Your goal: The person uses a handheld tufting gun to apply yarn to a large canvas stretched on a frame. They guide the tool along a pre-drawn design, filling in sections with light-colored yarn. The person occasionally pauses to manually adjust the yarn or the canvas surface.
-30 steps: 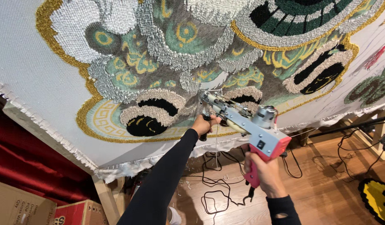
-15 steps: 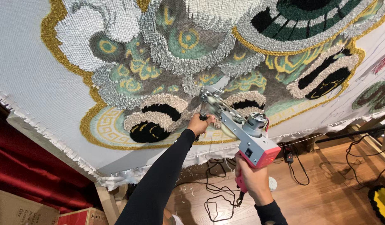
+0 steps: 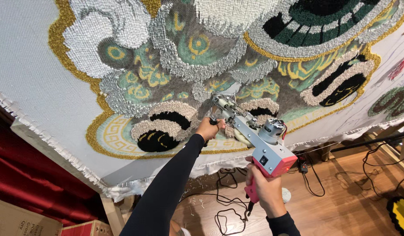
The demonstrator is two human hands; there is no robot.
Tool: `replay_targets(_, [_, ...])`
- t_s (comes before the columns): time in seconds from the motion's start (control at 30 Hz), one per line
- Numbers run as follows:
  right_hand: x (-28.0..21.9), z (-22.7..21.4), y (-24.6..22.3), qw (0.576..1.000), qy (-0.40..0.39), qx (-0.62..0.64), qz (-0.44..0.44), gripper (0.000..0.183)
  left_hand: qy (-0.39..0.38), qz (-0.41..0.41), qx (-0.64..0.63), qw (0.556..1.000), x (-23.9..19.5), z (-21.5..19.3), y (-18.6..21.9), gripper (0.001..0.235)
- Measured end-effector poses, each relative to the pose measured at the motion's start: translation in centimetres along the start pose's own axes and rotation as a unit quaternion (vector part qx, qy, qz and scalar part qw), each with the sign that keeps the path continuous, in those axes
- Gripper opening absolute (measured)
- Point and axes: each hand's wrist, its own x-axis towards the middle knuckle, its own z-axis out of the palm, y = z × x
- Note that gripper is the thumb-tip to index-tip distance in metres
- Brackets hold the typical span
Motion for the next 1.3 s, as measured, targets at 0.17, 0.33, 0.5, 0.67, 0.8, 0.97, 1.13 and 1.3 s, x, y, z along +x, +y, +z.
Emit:
replay_targets(0.17, [-0.2,0.1,0.0,1.000,0.004,0.015,-0.004,0.016,-0.003,-0.008,0.015,1.000,-0.4,-0.1,0.5,0.038])
replay_targets(0.33, [-0.3,0.2,0.2,0.999,0.011,0.040,0.011,0.013,-0.012,-0.021,0.018,1.000,0.0,-0.4,0.7,0.038])
replay_targets(0.5, [-0.1,0.5,-0.1,0.998,0.017,0.053,0.011,0.014,-0.019,-0.013,0.040,0.999,0.3,-0.5,1.2,0.038])
replay_targets(0.67, [0.0,-0.4,-0.3,0.998,0.012,0.055,0.023,0.018,-0.024,-0.015,0.007,1.000,0.3,-0.1,1.4,0.037])
replay_targets(0.8, [-0.2,-3.0,-0.5,0.997,0.009,0.068,0.045,0.017,-0.057,0.034,-0.114,0.991,1.1,2.6,-1.2,0.031])
replay_targets(0.97, [-1.0,-7.3,-3.3,0.995,-0.025,0.058,0.072,0.032,-0.089,0.009,-0.156,0.984,2.3,8.1,-3.5,0.032])
replay_targets(1.13, [-2.3,-10.2,-5.5,0.994,-0.042,0.065,0.078,0.036,-0.076,0.012,-0.142,0.987,0.0,10.6,-1.9,0.034])
replay_targets(1.3, [-3.6,-11.5,-5.9,0.995,-0.038,0.071,0.063,0.037,-0.095,0.036,-0.053,0.993,-3.9,10.4,2.8,0.037])
